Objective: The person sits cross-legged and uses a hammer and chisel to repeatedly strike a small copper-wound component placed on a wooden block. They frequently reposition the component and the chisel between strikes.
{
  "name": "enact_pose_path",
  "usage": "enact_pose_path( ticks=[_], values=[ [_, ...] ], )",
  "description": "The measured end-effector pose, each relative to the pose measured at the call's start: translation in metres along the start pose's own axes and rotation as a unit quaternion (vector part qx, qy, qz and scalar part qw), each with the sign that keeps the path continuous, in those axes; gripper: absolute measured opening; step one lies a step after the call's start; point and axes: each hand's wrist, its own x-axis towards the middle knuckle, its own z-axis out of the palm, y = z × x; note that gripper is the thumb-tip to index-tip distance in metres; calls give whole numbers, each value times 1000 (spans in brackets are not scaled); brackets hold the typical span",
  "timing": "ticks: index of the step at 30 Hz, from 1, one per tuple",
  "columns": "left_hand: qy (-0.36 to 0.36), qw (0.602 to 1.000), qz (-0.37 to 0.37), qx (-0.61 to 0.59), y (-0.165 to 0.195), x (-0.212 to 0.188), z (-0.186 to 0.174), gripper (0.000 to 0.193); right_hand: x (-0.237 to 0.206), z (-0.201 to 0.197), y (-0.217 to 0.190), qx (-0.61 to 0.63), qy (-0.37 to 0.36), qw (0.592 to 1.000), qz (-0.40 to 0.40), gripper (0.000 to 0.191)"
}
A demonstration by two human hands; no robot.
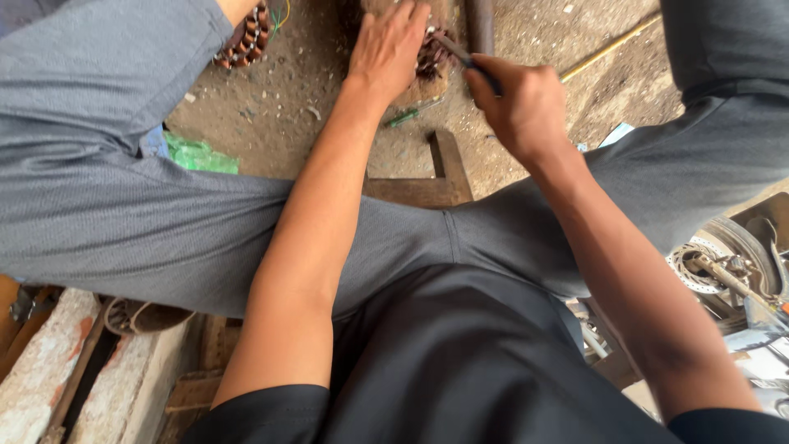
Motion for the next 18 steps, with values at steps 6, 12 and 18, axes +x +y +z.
enact_pose_path(
  ticks=[6,12,18],
  values=[
    [-49,996,19,71,-7,4,17,42,-21,-46,9,179,17,974,138,24],
    [-62,990,32,119,-13,-21,24,35,-43,-48,-1,191,-11,965,179,25],
    [-66,990,37,116,-16,-27,26,36,-40,-32,-9,76,-12,997,25,23]
  ],
)
